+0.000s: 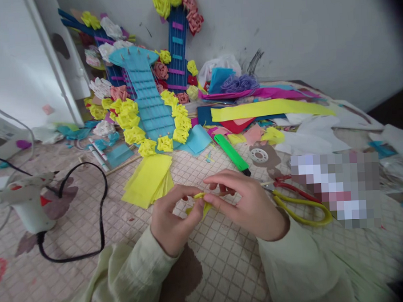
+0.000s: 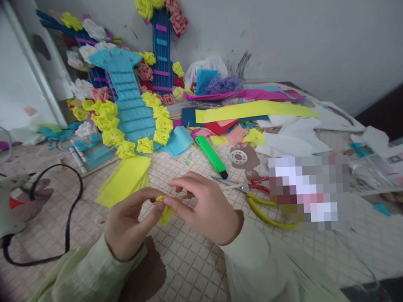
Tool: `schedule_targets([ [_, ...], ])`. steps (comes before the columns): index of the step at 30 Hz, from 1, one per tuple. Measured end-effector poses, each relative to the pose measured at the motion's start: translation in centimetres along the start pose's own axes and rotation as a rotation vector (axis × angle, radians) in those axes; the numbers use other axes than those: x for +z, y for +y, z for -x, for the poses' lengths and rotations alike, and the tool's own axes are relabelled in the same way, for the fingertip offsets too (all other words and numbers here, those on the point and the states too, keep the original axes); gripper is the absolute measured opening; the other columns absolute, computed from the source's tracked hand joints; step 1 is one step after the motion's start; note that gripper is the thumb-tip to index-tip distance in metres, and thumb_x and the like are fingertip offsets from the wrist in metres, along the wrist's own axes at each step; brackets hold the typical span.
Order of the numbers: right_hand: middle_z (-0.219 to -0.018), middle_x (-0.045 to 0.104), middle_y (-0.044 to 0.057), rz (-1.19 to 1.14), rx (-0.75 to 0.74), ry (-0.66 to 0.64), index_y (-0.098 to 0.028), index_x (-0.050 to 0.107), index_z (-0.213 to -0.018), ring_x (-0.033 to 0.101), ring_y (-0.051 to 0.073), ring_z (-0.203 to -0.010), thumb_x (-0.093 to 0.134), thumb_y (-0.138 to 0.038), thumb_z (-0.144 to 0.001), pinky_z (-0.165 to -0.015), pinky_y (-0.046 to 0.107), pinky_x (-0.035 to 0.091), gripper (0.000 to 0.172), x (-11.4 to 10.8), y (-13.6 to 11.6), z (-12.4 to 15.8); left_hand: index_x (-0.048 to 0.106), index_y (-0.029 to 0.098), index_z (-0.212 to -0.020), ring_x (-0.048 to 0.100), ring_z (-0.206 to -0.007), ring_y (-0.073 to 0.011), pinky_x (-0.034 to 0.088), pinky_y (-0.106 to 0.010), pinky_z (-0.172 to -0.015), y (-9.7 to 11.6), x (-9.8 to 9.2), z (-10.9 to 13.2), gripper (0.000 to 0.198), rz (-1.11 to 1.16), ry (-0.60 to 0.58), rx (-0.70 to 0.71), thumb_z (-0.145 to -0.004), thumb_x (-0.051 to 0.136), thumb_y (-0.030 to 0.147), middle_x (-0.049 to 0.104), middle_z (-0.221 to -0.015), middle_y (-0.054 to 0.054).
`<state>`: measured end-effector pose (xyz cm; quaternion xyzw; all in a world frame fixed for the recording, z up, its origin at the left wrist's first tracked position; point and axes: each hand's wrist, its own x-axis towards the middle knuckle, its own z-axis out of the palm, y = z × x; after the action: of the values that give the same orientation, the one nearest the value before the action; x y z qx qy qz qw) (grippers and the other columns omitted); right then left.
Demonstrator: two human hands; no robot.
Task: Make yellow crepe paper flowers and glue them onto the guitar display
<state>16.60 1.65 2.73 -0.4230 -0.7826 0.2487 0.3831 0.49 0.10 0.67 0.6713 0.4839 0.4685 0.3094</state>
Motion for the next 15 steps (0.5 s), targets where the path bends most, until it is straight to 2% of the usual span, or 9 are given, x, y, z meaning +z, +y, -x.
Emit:
schedule_targets([
  [5,-0.068,0.06,0.002,0.024,0.039,0.005,-0.013,0.064,-0.087,0.055,0.011,-0.065,0.061,-0.025,-0.075,-0.059,0.023,0.046,0.017,-0.03,-0.09,-0.05,0.061,0.015,-0.079,0.056,-0.068,-0.0138,0.045,-0.028,-0.063,0.4,-0.07,-0.01,0.008,-0.02,-0.03,0.015,-0.071,0.058,0.017,0.064,-0.071,-0.003],
  [9,-0.069,0.06,0.001,0.016,0.05,0.031,-0.015,0.064,-0.085,0.056,0.012,-0.065,0.062,-0.023,-0.073,-0.061,0.025,0.047,0.015,-0.05,-0.16,-0.07,0.061,0.016,-0.08,0.057,-0.069,-0.0139,0.046,-0.027,-0.064,0.21,-0.01,0.09,0.009,-0.009,-0.034,-0.015,-0.072,0.057,0.016,0.065,-0.073,-0.002],
  [15,-0.072,0.06,0.002,0.078,-0.032,0.117,-0.016,0.062,-0.085,0.056,0.013,-0.065,0.06,-0.023,-0.074,-0.061,0.027,0.049,0.012,0.14,0.01,0.01,0.062,0.018,-0.084,0.057,-0.07,-0.0145,0.047,-0.027,-0.065,-0.4,0.06,0.37,0.012,0.082,-0.029,-0.054,-0.073,0.059,0.018,0.065,-0.075,-0.003],
])
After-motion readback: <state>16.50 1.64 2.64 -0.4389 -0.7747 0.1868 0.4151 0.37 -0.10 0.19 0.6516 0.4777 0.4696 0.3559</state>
